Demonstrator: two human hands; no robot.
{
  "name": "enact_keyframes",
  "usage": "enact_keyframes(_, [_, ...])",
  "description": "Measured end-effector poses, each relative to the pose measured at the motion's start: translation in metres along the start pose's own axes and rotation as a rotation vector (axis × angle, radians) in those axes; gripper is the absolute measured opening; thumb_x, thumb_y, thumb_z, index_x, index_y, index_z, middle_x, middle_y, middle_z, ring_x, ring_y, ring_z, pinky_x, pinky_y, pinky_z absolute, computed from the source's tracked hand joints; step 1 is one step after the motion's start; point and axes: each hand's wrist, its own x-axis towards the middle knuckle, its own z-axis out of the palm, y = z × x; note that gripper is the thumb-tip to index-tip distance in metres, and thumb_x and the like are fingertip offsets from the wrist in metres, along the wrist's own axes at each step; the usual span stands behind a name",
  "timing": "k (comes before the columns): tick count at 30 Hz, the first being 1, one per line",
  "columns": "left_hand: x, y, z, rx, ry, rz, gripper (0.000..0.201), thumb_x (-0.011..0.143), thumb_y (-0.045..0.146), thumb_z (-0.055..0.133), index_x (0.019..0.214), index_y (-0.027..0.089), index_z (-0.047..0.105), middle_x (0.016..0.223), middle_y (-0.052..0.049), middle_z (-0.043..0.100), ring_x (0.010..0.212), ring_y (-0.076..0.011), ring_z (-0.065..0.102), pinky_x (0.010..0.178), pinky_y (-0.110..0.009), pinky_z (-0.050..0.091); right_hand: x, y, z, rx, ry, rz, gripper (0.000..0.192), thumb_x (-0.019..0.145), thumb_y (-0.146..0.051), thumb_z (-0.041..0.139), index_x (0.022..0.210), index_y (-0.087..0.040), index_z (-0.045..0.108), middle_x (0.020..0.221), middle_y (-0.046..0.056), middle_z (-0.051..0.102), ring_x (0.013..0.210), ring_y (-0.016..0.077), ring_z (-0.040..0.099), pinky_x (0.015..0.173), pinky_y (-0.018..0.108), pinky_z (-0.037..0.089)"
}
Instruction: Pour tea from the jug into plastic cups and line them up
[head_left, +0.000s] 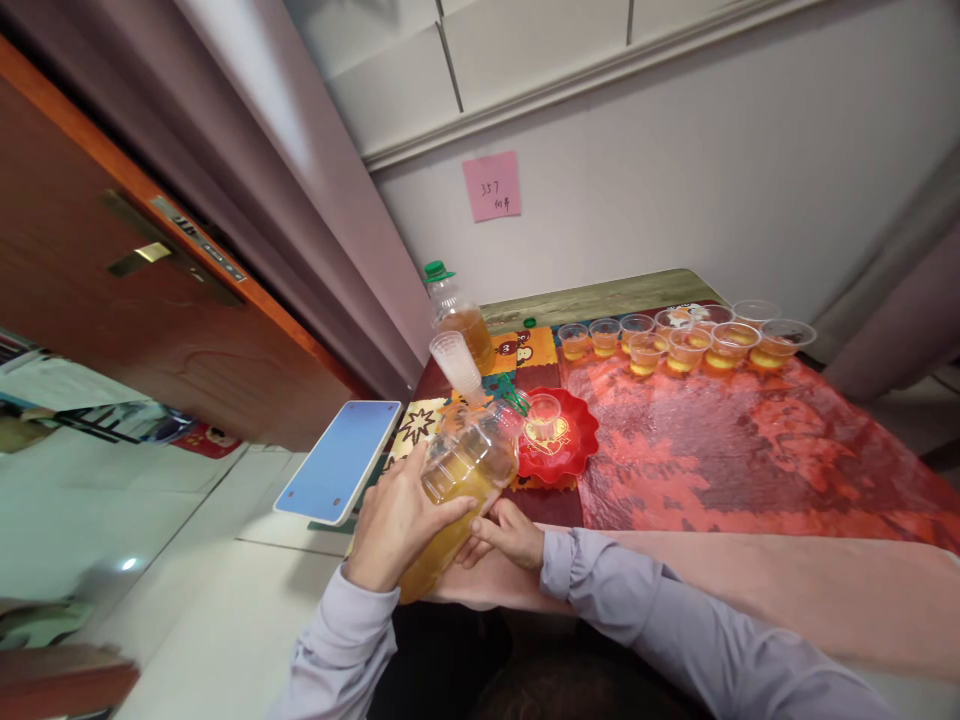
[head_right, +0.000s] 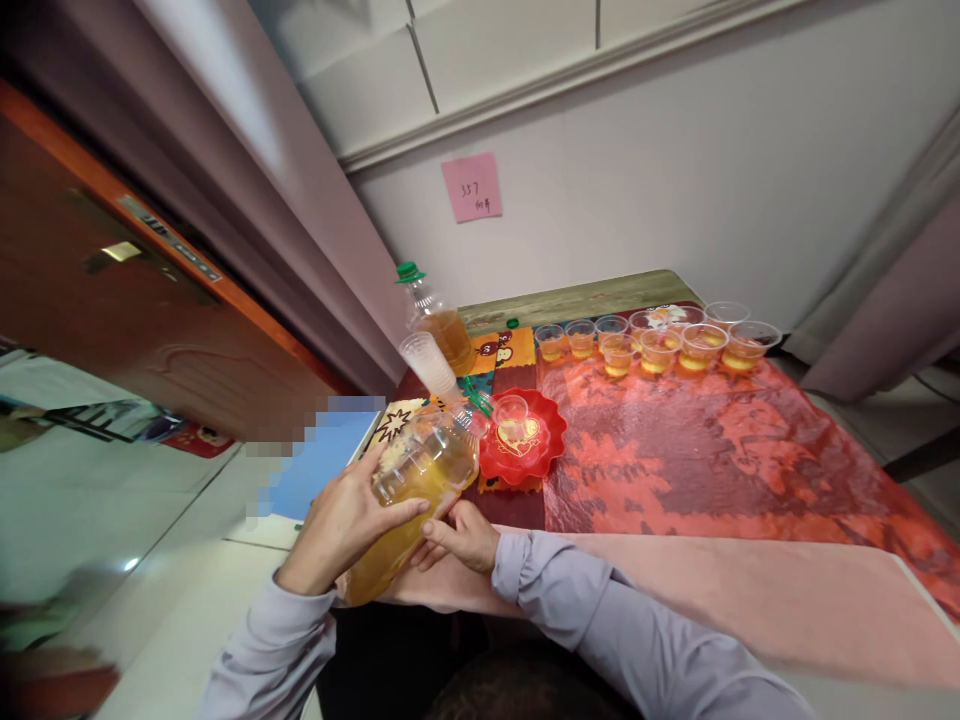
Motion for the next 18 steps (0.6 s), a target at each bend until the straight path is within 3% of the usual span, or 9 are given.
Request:
enact_keyframes(5, [0.001, 0.006, -0.005, 0.005, -0.036, -0.014, 0.081, 0.074, 0.066, 0.075, 0.141, 0.025, 0.055, 0.117, -0.009, 0.078, 0.106, -0.0334, 0.074, 0.079, -0.037, 0.052, 0.000, 0.000, 0.000, 0.008, -0.007, -0.006, 0.084, 0.075, -0.082, 0.074, 0.116, -0.008, 0.070, 0.093, 0.017, 0.077, 0.082, 0.0243, 0.077, 0.078, 0.040, 0.064])
enact_keyframes(10, [0.002, 0.014, -0.014, 0.022, -0.123, -0.069, 0.081, 0.077, 0.064, 0.073, 0.143, 0.023, 0.051, 0.125, -0.012, 0.075, 0.113, -0.0341, 0.072, 0.083, -0.037, 0.051, 0.000, 0.002, 0.000, 0.015, -0.003, -0.015, 0.086, 0.075, -0.082, 0.073, 0.116, -0.006, 0.069, 0.093, 0.018, 0.077, 0.080, 0.0237, 0.077, 0.077, 0.040, 0.064])
enact_keyframes(18, [0.005, 0.019, -0.017, 0.054, -0.160, -0.080, 0.081, 0.078, 0.062, 0.073, 0.144, 0.021, 0.050, 0.124, -0.014, 0.073, 0.114, -0.0349, 0.070, 0.088, -0.040, 0.051, 0.000, 0.003, -0.001, 0.029, -0.009, -0.009, 0.083, 0.076, -0.081, 0.073, 0.113, -0.007, 0.070, 0.093, 0.018, 0.077, 0.080, 0.0240, 0.077, 0.081, 0.044, 0.064])
